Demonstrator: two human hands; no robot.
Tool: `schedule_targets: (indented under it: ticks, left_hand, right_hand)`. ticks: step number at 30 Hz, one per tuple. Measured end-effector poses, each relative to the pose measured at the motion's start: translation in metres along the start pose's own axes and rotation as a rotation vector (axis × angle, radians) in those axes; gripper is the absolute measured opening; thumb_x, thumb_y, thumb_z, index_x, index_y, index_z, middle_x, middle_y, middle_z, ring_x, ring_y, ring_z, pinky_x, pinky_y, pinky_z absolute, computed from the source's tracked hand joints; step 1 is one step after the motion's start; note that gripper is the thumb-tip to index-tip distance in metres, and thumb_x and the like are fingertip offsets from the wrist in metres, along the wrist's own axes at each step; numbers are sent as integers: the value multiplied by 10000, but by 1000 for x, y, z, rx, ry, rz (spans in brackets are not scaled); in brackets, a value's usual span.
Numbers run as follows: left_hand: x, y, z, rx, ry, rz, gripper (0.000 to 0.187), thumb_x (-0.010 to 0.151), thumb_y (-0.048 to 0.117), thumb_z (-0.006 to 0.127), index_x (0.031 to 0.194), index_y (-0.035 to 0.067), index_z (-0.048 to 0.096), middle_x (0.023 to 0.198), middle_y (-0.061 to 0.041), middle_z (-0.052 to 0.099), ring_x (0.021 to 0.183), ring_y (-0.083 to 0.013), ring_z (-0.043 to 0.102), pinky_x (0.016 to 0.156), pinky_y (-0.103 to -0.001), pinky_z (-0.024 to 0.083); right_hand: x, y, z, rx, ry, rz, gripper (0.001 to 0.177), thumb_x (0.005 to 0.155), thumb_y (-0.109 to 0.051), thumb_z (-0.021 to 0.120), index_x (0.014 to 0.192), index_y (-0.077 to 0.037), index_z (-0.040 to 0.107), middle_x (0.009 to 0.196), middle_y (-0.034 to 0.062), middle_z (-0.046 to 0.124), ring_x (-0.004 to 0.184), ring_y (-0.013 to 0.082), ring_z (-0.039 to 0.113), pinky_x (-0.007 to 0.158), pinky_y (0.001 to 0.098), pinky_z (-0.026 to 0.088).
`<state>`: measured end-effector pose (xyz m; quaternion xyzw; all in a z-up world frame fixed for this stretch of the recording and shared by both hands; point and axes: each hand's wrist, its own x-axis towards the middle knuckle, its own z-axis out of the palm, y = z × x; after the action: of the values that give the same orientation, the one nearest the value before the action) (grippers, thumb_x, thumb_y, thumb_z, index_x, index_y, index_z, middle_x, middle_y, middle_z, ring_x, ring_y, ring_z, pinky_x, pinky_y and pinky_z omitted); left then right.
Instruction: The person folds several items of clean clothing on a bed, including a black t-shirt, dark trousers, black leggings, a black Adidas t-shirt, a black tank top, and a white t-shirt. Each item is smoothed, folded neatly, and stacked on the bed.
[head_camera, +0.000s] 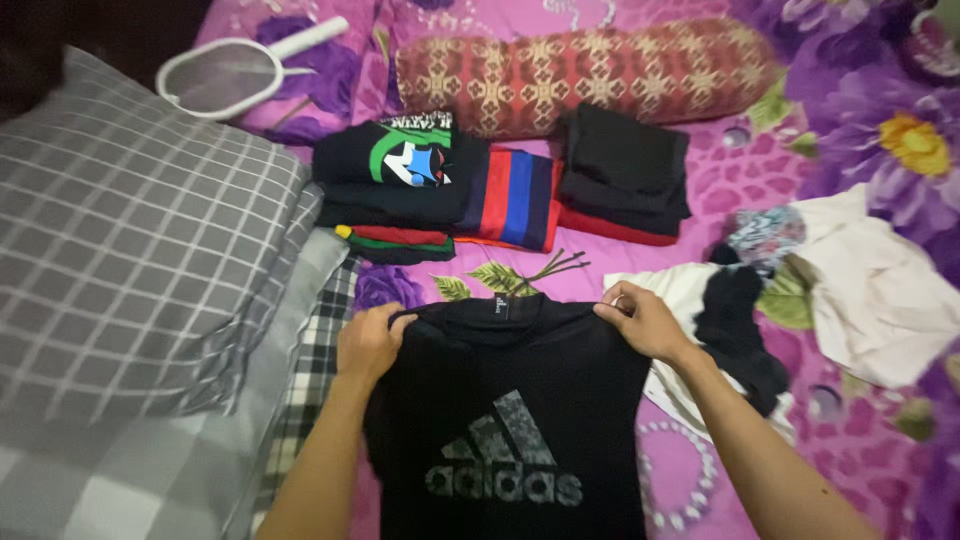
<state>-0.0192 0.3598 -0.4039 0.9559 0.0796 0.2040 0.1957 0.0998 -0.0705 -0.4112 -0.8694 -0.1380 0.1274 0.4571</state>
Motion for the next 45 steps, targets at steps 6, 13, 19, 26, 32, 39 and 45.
schedule_targets:
  ticks: [6,13,19,26,32,39,45]
  left_hand:
    - [46,-43,68,88,-164,77,327,900,495,688,1006,199,780,825,-157,733,776,-398,701,668,-537,545]
    - [104,-68,128,133,-177,48,304,917,422,750,942,119,749,839,-181,716,803,-413,697,693,-539,533]
    - [96,-62,175,229,-199,-27,454,823,319,803,1147,51,630,1111,-164,674,1102,-391,603,863,-554,485]
    - [48,-32,173,346,18,164,487,662,330,795,1065,105,640,1225,-172,584,1196,-364,506,914,-574,419]
    - [-2,73,182,-28,-159,-112,248,875,300,640,957,66,660,1009,-186,680,966,-386,663,816,-531,544]
    - [-87,235,182,-285,-705,-322,538,835,509,698,938,-15,763,977,-261,715,935,-447,711,819,-538,568]
    - [-149,286,197,-138,-977,-342,598,750,527,847,1019,7,724,1077,-183,724,998,-354,725,816,-441,605]
  right_hand:
    - [54,0,17,-472,160,137,402,883,-500,715,1015,-120,714,881,138,771,857,334,735,746,454,545]
    - [119,30,33,-629,285,180,480,899,-559,737,1050,-105,699,936,156,762,896,362,724,766,492,539]
    - [132,80,37,-463,92,222,620,783,-529,827,1118,-23,697,1071,159,757,1037,305,721,919,416,534]
    - [120,101,37,-717,-37,256,617,697,-491,844,1159,-87,783,1121,195,751,1092,355,694,989,431,516]
    - [104,84,30,-460,-6,309,710,800,-631,788,1056,31,773,986,259,764,976,363,757,917,450,559]
    - [88,87,-4,-832,-475,354,782,588,-574,885,1109,-2,767,1085,239,759,1058,383,716,927,443,548]
    - [77,84,-29,-420,-229,469,680,798,-514,813,1061,111,767,1104,270,727,1083,415,702,945,445,516]
